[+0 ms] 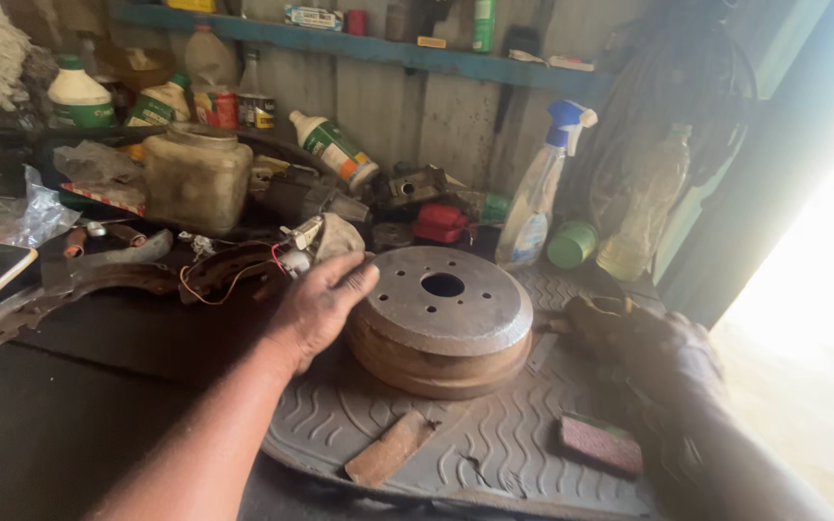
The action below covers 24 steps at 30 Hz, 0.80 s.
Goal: The person cleans a brake drum on a workbench by wiping it with a cloth and sanding surfaces with an abrasive pad.
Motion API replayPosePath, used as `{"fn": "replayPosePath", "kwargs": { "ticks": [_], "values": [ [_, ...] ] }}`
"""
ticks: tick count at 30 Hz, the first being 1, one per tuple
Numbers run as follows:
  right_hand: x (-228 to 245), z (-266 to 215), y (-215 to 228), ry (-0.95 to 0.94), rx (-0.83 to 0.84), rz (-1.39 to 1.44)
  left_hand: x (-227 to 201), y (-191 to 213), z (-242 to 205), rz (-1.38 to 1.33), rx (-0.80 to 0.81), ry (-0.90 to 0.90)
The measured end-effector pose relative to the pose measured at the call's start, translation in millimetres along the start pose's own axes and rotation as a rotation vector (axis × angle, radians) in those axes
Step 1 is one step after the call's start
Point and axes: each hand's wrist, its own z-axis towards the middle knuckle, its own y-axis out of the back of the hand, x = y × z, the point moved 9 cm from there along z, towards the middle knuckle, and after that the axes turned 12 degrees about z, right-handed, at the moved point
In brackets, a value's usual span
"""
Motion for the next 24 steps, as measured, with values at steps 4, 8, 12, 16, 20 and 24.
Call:
{"fn": "replayPosePath", "kwargs": {
  "ticks": [4, 8, 12, 16, 20, 24],
  "values": [
    [23, 2, 42, -0.006, -0.207, 0.028, -11, -12, 1, 0.221, 0.043, -0.102],
    [70, 7, 58, -0.107, -0.248, 0.063, -10, -21, 1, 0.225, 0.104, -0.168],
    [101, 20, -3, -0.156, -0.017, 0.587, -13, -17, -2, 0.350, 0.147, -0.213],
    [122, 47, -52, 0.416, 0.097, 0.327, -11, -26, -3, 0.127, 0.263, -0.205],
    [44, 52, -86, -0.026, 0.267, 0.723, -10, -19, -1, 0.385, 0.189, -0.229],
    [23, 29, -90, -0.015, 0.227, 0.708, -12, -18, 1, 0.484, 0.136, -0.257]
  ]
}}
